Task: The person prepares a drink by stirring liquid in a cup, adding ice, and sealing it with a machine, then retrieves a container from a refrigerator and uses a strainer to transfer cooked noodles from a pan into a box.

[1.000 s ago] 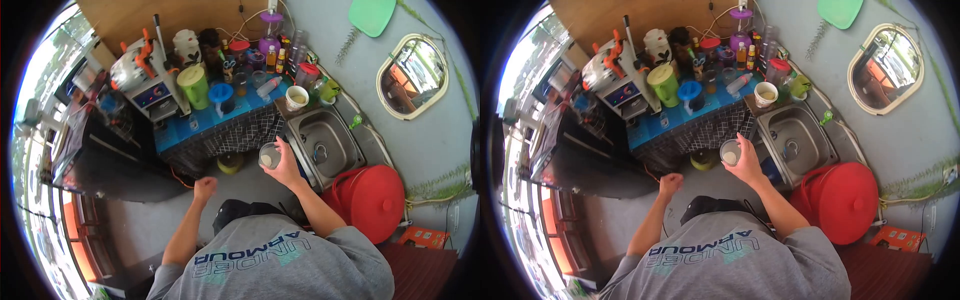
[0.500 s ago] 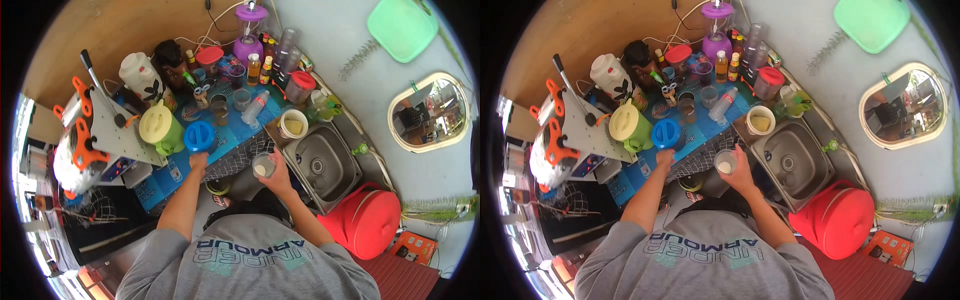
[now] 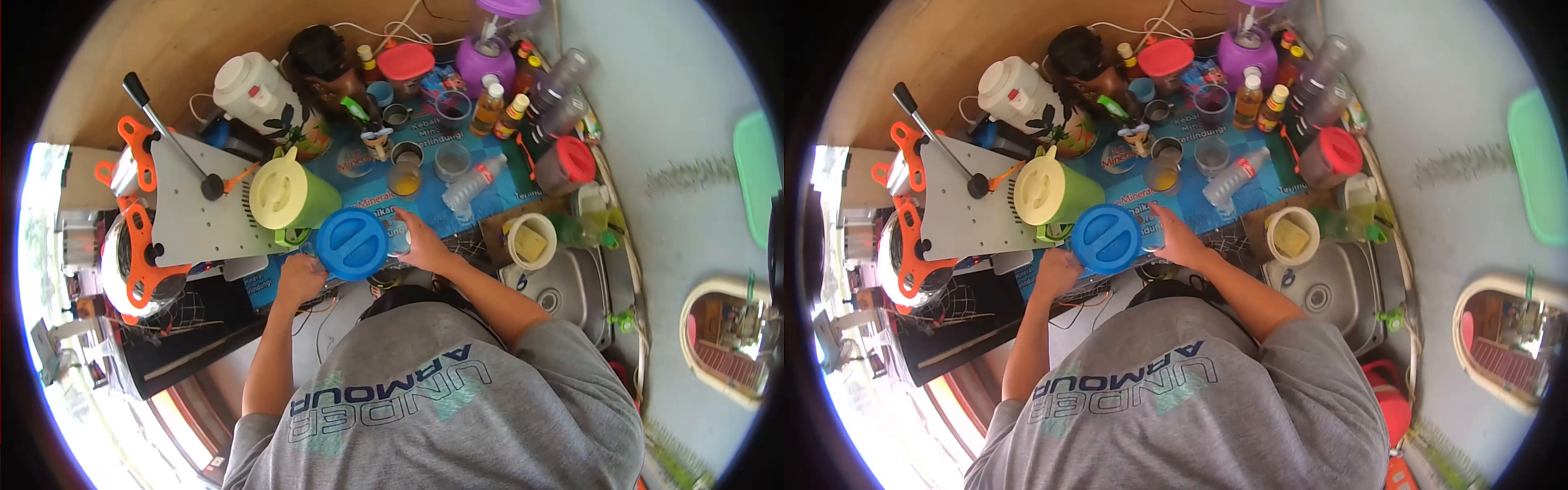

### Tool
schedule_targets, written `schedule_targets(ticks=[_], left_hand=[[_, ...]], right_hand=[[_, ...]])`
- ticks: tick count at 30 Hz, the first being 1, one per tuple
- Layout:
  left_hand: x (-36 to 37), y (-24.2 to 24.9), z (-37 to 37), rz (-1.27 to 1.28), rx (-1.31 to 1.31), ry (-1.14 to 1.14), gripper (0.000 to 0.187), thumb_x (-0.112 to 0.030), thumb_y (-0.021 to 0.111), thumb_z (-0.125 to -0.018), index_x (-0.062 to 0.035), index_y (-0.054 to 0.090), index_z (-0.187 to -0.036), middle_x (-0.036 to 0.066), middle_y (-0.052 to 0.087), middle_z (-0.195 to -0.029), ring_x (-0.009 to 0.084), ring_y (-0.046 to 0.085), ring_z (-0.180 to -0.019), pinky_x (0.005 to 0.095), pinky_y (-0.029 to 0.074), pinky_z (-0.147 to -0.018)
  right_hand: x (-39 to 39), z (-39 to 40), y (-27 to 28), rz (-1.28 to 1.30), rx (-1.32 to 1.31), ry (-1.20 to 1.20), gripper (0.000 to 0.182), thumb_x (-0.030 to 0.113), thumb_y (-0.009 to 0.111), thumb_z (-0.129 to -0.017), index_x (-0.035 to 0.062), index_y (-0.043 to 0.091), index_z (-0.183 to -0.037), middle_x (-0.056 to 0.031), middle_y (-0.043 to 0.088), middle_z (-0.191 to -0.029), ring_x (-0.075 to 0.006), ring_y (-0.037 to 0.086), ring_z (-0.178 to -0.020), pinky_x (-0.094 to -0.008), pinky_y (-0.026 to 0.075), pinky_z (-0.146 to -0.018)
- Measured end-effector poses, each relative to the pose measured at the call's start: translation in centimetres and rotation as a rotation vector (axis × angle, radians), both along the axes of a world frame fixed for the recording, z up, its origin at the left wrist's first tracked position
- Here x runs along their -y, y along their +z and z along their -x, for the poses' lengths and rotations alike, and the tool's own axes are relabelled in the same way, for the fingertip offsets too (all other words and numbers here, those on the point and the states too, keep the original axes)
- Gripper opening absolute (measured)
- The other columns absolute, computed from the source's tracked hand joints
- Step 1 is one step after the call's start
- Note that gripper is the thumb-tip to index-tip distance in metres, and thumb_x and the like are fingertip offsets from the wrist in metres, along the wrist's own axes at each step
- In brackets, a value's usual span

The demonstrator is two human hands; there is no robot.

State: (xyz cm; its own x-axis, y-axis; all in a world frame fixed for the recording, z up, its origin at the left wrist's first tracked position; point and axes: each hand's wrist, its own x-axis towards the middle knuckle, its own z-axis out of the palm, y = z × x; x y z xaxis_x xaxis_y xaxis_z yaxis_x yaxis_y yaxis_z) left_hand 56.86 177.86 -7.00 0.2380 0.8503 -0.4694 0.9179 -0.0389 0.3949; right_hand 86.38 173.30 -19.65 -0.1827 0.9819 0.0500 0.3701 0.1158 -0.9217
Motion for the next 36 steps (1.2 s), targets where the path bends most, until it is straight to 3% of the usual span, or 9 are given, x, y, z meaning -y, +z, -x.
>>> schedule_targets(ticks=[2,7,11,21,29,36], left_hand=[[0.1,1.8,-1.4,-0.134,-0.210,-0.108,0.023,-0.019,0.070,-0.072,0.0012,0.073,-0.081,0.023,0.072,-0.088,0.0435,0.069,-0.082,0.0453,0.057,-0.077],[0.5,6.4,-5.8,-0.151,-0.394,-0.022,0.021,-0.017,0.069,-0.069,-0.0003,0.073,-0.081,0.023,0.072,-0.087,0.0436,0.071,-0.082,0.0480,0.059,-0.076],[0.0,6.7,-6.9,-0.162,-0.501,-0.024,0.019,-0.015,0.068,-0.067,-0.0016,0.073,-0.080,0.022,0.072,-0.085,0.0418,0.072,-0.081,0.0495,0.059,-0.071],[-0.1,6.7,-9.0,-0.185,-0.550,-0.011,0.016,-0.011,0.066,-0.067,-0.0020,0.073,-0.078,0.021,0.072,-0.083,0.0417,0.072,-0.081,0.0484,0.059,-0.070],[-0.7,6.4,-8.9,-0.173,-0.562,0.005,0.015,-0.010,0.065,-0.068,-0.0012,0.072,-0.078,0.022,0.072,-0.084,0.0421,0.072,-0.083,0.0496,0.059,-0.072],[-0.9,6.8,-9.1,-0.150,-0.571,-0.020,0.016,-0.011,0.067,-0.069,-0.0016,0.074,-0.080,0.021,0.073,-0.084,0.0406,0.073,-0.082,0.0477,0.059,-0.071]], right_hand=[[-1.2,0.0,0.4,-0.024,-0.040,0.012,0.107,0.009,0.088,-0.067,0.0063,0.027,-0.155,-0.0198,0.050,-0.142,-0.0364,0.052,-0.132,-0.0425,0.042,-0.110],[-2.5,-1.0,0.0,0.008,-0.130,0.073,0.106,0.005,0.086,-0.068,0.0090,0.027,-0.156,-0.0197,0.048,-0.145,-0.0387,0.050,-0.133,-0.0421,0.043,-0.111],[-3.0,-1.3,-1.0,0.028,-0.147,0.152,0.106,0.006,0.087,-0.069,0.0098,0.027,-0.156,-0.0197,0.048,-0.146,-0.0387,0.050,-0.134,-0.0419,0.042,-0.111],[-3.8,-1.6,-3.0,0.048,-0.158,0.175,0.106,0.009,0.088,-0.067,0.0076,0.029,-0.155,-0.0201,0.047,-0.147,-0.0388,0.048,-0.135,-0.0424,0.041,-0.112],[-4.2,-1.0,-4.8,0.088,-0.082,0.147,0.090,0.011,0.087,-0.066,0.0066,0.044,-0.145,-0.0193,0.057,-0.139,-0.0362,0.057,-0.127,-0.0407,0.046,-0.106],[-4.0,-0.9,-4.4,0.082,-0.075,0.158,0.091,0.011,0.087,-0.066,0.0052,0.044,-0.145,-0.0203,0.056,-0.139,-0.0367,0.056,-0.128,-0.0408,0.046,-0.107]])
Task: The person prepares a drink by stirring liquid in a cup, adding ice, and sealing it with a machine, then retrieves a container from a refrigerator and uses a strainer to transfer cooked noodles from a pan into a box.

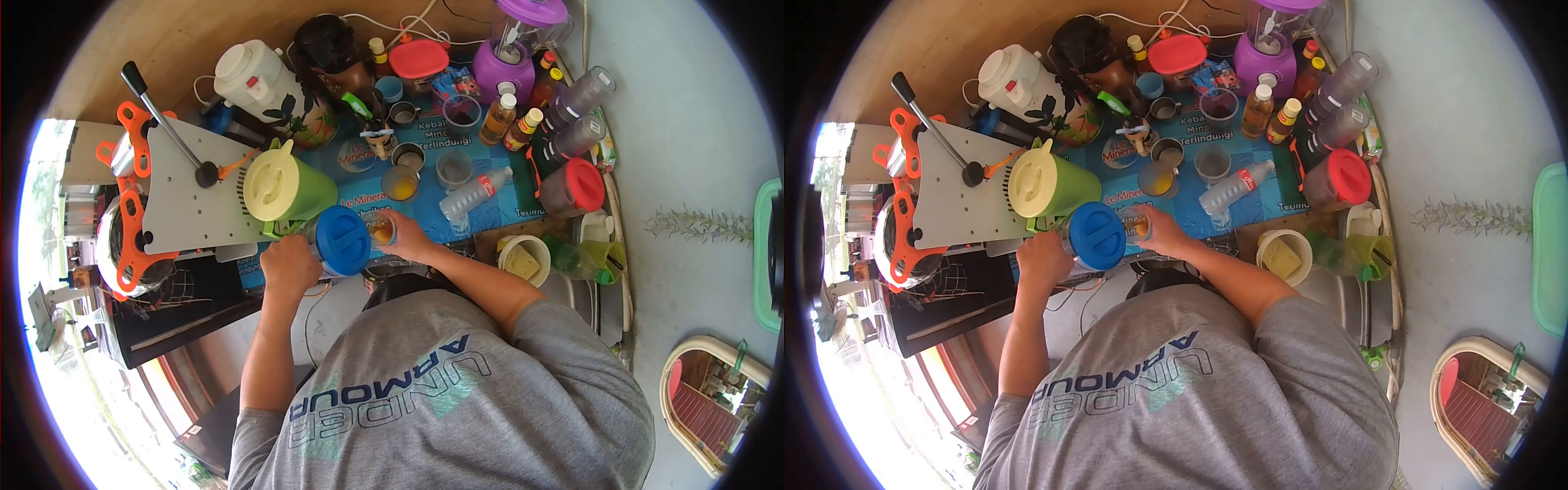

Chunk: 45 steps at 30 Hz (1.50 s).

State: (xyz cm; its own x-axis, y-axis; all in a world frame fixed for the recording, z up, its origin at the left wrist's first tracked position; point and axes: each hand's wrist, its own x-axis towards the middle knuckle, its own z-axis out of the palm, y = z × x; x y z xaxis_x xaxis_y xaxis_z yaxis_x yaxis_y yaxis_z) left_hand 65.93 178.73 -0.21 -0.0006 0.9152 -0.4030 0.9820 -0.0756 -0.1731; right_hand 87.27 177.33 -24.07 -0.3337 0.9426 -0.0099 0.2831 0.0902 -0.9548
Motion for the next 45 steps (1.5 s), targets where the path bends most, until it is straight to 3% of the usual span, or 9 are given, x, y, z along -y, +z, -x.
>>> schedule_targets(ticks=[6,8,29,33,35,45], left_hand=[[-0.2,0.2,-0.2,0.002,-0.012,-0.028,0.017,-0.011,0.066,-0.070,-0.0025,0.075,-0.082,0.020,0.073,-0.084,0.0389,0.074,-0.082,0.0457,0.059,-0.071],[-0.2,0.3,-0.3,-0.005,-0.011,-0.045,0.017,-0.010,0.066,-0.070,-0.0030,0.075,-0.082,0.019,0.074,-0.084,0.0382,0.074,-0.082,0.0449,0.059,-0.071],[-0.7,2.6,-0.2,-0.072,-0.044,-0.148,0.014,-0.010,0.068,-0.069,-0.0059,0.075,-0.081,0.016,0.073,-0.081,0.0347,0.074,-0.078,0.0415,0.059,-0.067],[-0.8,3.1,-0.6,-0.038,-0.028,-0.090,0.016,-0.011,0.069,-0.067,-0.0039,0.073,-0.081,0.019,0.073,-0.082,0.0375,0.073,-0.080,0.0450,0.059,-0.072],[-0.8,3.2,-0.6,-0.048,-0.022,-0.093,0.015,-0.011,0.069,-0.067,-0.0039,0.073,-0.080,0.018,0.073,-0.081,0.0369,0.073,-0.079,0.0447,0.059,-0.071],[-0.8,2.1,-1.4,-0.032,-0.090,-0.131,0.013,-0.011,0.067,-0.072,-0.0078,0.077,-0.081,0.014,0.074,-0.079,0.0310,0.075,-0.076,0.0398,0.059,-0.063]], right_hand=[[0.2,0.2,0.2,0.048,-0.028,-0.023,0.087,0.009,0.087,-0.066,0.0026,0.045,-0.143,-0.0212,0.054,-0.139,-0.0389,0.054,-0.128,-0.0421,0.044,-0.108],[0.2,0.2,-0.3,0.020,0.022,-0.023,0.090,0.014,0.088,-0.067,0.0038,0.045,-0.144,-0.0204,0.057,-0.136,-0.0350,0.058,-0.126,-0.0413,0.047,-0.106],[0.3,0.7,-3.0,0.001,0.057,-0.037,0.088,0.018,0.090,-0.069,0.0008,0.045,-0.142,-0.0210,0.058,-0.133,-0.0328,0.060,-0.123,-0.0400,0.049,-0.103],[0.3,0.8,-2.1,0.047,0.063,-0.016,0.090,0.019,0.091,-0.069,0.0014,0.044,-0.144,-0.0208,0.058,-0.133,-0.0324,0.060,-0.124,-0.0402,0.048,-0.105],[0.4,0.9,-1.8,0.058,-0.030,-0.034,0.093,0.015,0.091,-0.066,0.0026,0.043,-0.144,-0.0213,0.054,-0.136,-0.0371,0.055,-0.126,-0.0418,0.045,-0.107],[0.0,1.7,-1.1,0.074,-0.132,-0.038,0.095,0.019,0.094,-0.064,0.0035,0.044,-0.144,-0.0180,0.054,-0.138,-0.0329,0.058,-0.124,-0.0394,0.046,-0.107]])
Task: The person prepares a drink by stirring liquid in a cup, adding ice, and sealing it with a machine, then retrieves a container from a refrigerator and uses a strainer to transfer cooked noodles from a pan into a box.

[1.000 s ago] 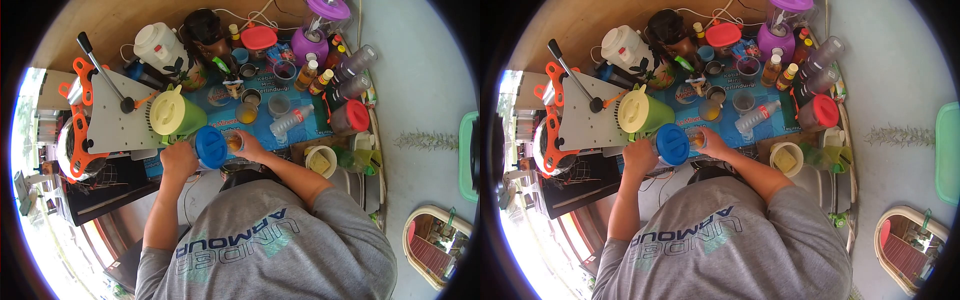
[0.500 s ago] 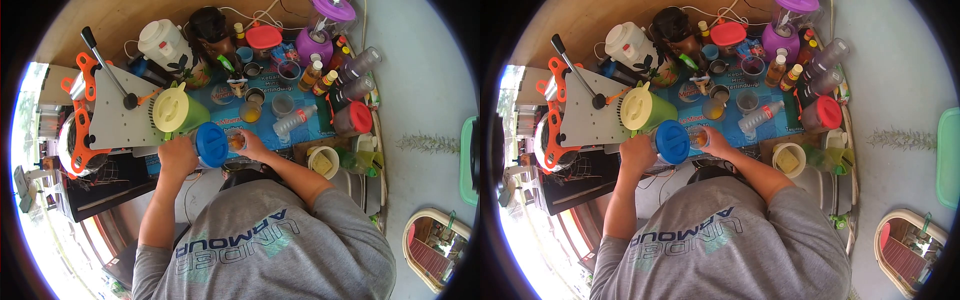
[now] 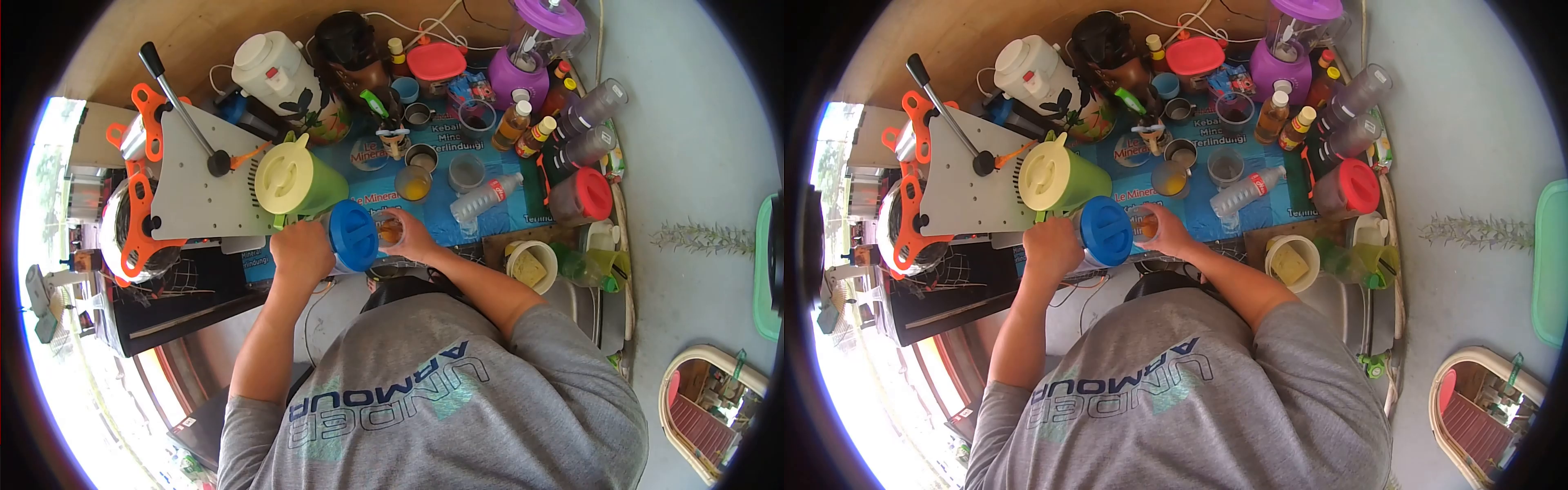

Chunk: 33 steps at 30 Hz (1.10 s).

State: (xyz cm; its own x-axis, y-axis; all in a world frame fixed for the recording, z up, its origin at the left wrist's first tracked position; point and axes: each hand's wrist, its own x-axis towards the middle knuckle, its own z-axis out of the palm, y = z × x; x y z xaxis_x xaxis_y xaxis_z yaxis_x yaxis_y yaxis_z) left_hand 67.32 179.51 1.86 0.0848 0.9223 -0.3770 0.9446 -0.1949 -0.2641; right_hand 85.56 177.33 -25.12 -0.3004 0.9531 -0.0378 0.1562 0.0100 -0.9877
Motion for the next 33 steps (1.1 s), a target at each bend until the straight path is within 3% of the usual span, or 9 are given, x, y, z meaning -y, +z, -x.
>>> schedule_targets(ticks=[11,14,18,21,23,27,29,33], left_hand=[[0.5,-0.2,-1.2,0.053,-0.031,0.044,0.013,-0.013,0.068,-0.075,-0.0105,0.078,-0.083,0.012,0.075,-0.082,0.0290,0.075,-0.080,0.0383,0.058,-0.064],[0.6,-0.1,-1.0,0.072,-0.051,0.059,0.012,-0.012,0.068,-0.074,-0.0103,0.077,-0.082,0.012,0.075,-0.082,0.0293,0.075,-0.080,0.0383,0.058,-0.064],[1.3,-0.3,-0.2,0.031,-0.023,0.071,0.012,-0.012,0.068,-0.073,-0.0100,0.077,-0.081,0.012,0.075,-0.082,0.0305,0.076,-0.080,0.0389,0.059,-0.065],[1.9,-1.0,1.0,-0.010,-0.003,0.075,0.012,-0.013,0.069,-0.072,-0.0090,0.077,-0.080,0.014,0.075,-0.083,0.0316,0.076,-0.082,0.0399,0.059,-0.067],[2.4,-1.5,1.7,-0.007,-0.026,0.108,0.012,-0.014,0.070,-0.070,-0.0075,0.076,-0.079,0.015,0.074,-0.085,0.0334,0.075,-0.082,0.0416,0.059,-0.068],[3.3,-2.0,3.1,-0.044,0.015,0.136,0.014,-0.015,0.070,-0.069,-0.0056,0.075,-0.078,0.017,0.073,-0.086,0.0356,0.075,-0.081,0.0437,0.060,-0.068],[3.6,-2.0,3.6,-0.021,0.070,0.210,0.024,-0.014,0.068,-0.068,-0.0023,0.072,-0.089,0.021,0.073,-0.084,0.0401,0.073,-0.082,0.0483,0.059,-0.073],[4.6,-2.8,5.1,-0.026,0.080,0.260,0.028,-0.014,0.068,-0.068,-0.0034,0.072,-0.093,0.022,0.072,-0.086,0.0407,0.073,-0.084,0.0491,0.059,-0.073]], right_hand=[[0.5,1.2,-0.5,0.074,-0.168,0.019,0.093,0.003,0.089,-0.063,0.0044,0.042,-0.144,-0.0139,0.054,-0.139,-0.0246,0.059,-0.124,-0.0359,0.047,-0.106],[0.5,1.2,0.3,0.055,-0.081,0.049,0.094,0.001,0.087,-0.063,0.0046,0.041,-0.145,-0.0139,0.053,-0.140,-0.0246,0.059,-0.124,-0.0361,0.047,-0.107],[0.7,1.8,0.0,0.113,-0.238,0.045,0.093,0.008,0.092,-0.064,0.0028,0.042,-0.143,-0.0158,0.055,-0.138,-0.0273,0.059,-0.124,-0.0363,0.049,-0.104],[0.6,1.9,0.2,0.051,-0.158,0.030,0.091,0.011,0.092,-0.065,0.0026,0.045,-0.141,-0.0163,0.055,-0.137,-0.0288,0.059,-0.124,-0.0374,0.049,-0.103],[0.5,1.5,2.0,-0.039,0.088,0.046,0.090,0.016,0.093,-0.064,0.0032,0.047,-0.140,-0.0173,0.055,-0.136,-0.0320,0.059,-0.123,-0.0389,0.049,-0.102],[0.4,2.3,1.0,0.034,-0.031,0.053,0.090,0.019,0.093,-0.064,0.0038,0.048,-0.140,-0.0187,0.055,-0.136,-0.0347,0.059,-0.121,-0.0398,0.048,-0.102],[0.3,2.6,1.1,0.018,0.062,0.067,0.091,0.020,0.092,-0.064,0.0049,0.048,-0.141,-0.0191,0.055,-0.137,-0.0362,0.058,-0.123,-0.0405,0.047,-0.104],[-0.2,2.7,2.0,0.065,0.034,0.118,0.089,0.018,0.091,-0.064,0.0059,0.049,-0.141,-0.0190,0.054,-0.138,-0.0365,0.056,-0.125,-0.0413,0.046,-0.105]])
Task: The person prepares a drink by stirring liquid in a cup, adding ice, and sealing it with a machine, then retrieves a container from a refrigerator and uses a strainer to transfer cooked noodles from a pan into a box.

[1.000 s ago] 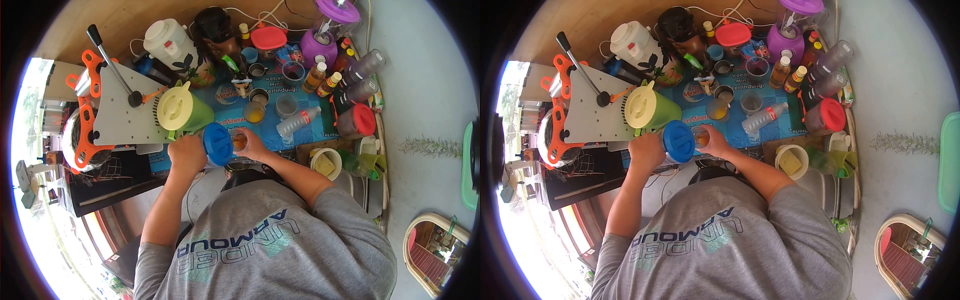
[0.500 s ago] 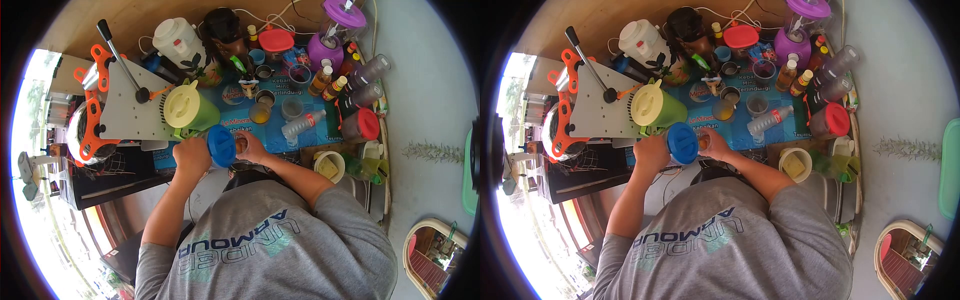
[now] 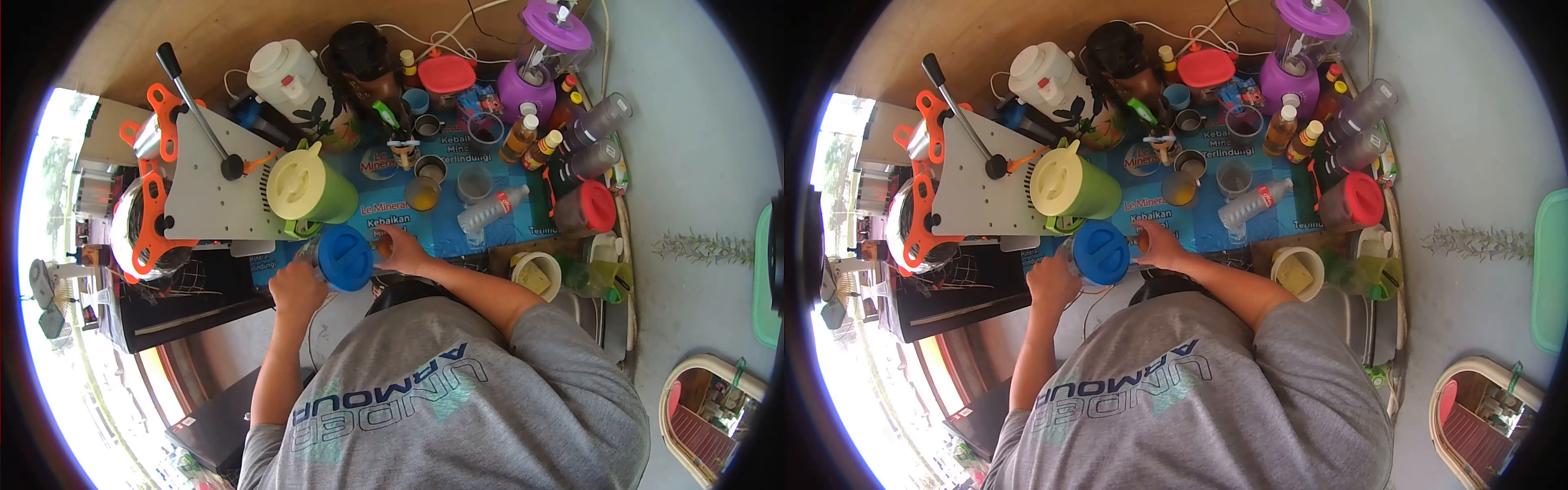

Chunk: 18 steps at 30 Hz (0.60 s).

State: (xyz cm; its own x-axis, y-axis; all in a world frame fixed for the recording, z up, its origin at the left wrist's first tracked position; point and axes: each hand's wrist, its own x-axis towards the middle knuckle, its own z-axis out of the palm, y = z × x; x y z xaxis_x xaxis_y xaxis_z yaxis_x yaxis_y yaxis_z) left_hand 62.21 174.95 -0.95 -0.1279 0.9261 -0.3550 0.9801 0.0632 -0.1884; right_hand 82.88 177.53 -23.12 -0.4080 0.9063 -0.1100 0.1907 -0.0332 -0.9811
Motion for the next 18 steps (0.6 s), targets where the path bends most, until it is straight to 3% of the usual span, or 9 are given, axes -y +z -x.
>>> schedule_targets(ticks=[3,5,9,11,12,14,18], left_hand=[[0.8,-1.0,1.7,-0.003,0.022,0.006,0.032,-0.016,0.068,-0.069,-0.0044,0.072,-0.099,0.021,0.072,-0.087,0.0417,0.072,-0.085,0.0502,0.059,-0.072],[1.3,-1.8,3.0,-0.024,0.061,-0.038,0.026,-0.021,0.071,-0.071,-0.0015,0.074,-0.087,0.022,0.072,-0.083,0.0428,0.071,-0.079,0.0499,0.058,-0.072],[2.7,-7.3,7.8,-0.057,0.188,-0.050,0.026,-0.024,0.071,-0.076,-0.0013,0.074,-0.088,0.021,0.072,-0.083,0.0403,0.071,-0.079,0.0461,0.058,-0.075],[3.6,-11.5,9.7,-0.003,0.623,0.001,0.026,-0.026,0.070,-0.082,-0.0007,0.074,-0.087,0.018,0.072,-0.076,0.0336,0.073,-0.075,0.0406,0.058,-0.076],[4.2,-13.4,9.8,0.002,0.627,-0.007,0.026,-0.026,0.070,-0.082,-0.0007,0.074,-0.087,0.018,0.072,-0.076,0.0336,0.073,-0.075,0.0406,0.058,-0.076],[4.8,-16.8,9.0,0.131,0.831,0.346,0.025,-0.024,0.069,-0.085,0.0003,0.074,-0.082,0.016,0.071,-0.068,0.0265,0.073,-0.068,0.0389,0.057,-0.072],[3.8,-21.1,5.6,0.111,1.015,0.412,0.028,-0.027,0.069,-0.086,0.0004,0.073,-0.079,0.014,0.071,-0.063,0.0244,0.073,-0.063,0.0383,0.057,-0.068]], right_hand=[[-0.1,0.0,0.2,-0.075,0.047,0.007,0.089,0.017,0.090,-0.063,0.0069,0.049,-0.141,-0.0184,0.055,-0.138,-0.0363,0.056,-0.126,-0.0415,0.046,-0.105],[-0.3,0.3,-0.2,-0.142,0.065,0.002,0.088,0.018,0.091,-0.063,0.0077,0.049,-0.141,-0.0176,0.056,-0.137,-0.0355,0.058,-0.123,-0.0408,0.047,-0.104],[-0.7,-0.5,-0.2,-0.083,-0.002,-0.033,0.088,0.019,0.092,-0.064,0.0072,0.049,-0.140,-0.0166,0.058,-0.136,-0.0330,0.059,-0.123,-0.0396,0.047,-0.104],[-0.6,-1.1,-1.5,-0.085,-0.116,-0.105,0.087,0.018,0.092,-0.064,0.0064,0.050,-0.139,-0.0142,0.059,-0.135,-0.0281,0.060,-0.124,-0.0379,0.047,-0.105],[-0.6,-1.7,-1.5,-0.084,-0.112,-0.114,0.087,0.018,0.092,-0.064,0.0064,0.050,-0.139,-0.0142,0.059,-0.135,-0.0281,0.060,-0.124,-0.0379,0.047,-0.105],[-0.2,-3.0,-1.2,0.015,-0.207,-0.153,0.085,0.016,0.093,-0.066,0.0051,0.050,-0.139,-0.0126,0.059,-0.135,-0.0244,0.058,-0.125,-0.0369,0.046,-0.107],[0.8,-5.6,1.7,-0.036,-0.157,-0.173,0.084,0.009,0.091,-0.070,0.0030,0.046,-0.141,-0.0119,0.055,-0.137,-0.0229,0.053,-0.130,-0.0367,0.041,-0.112]])
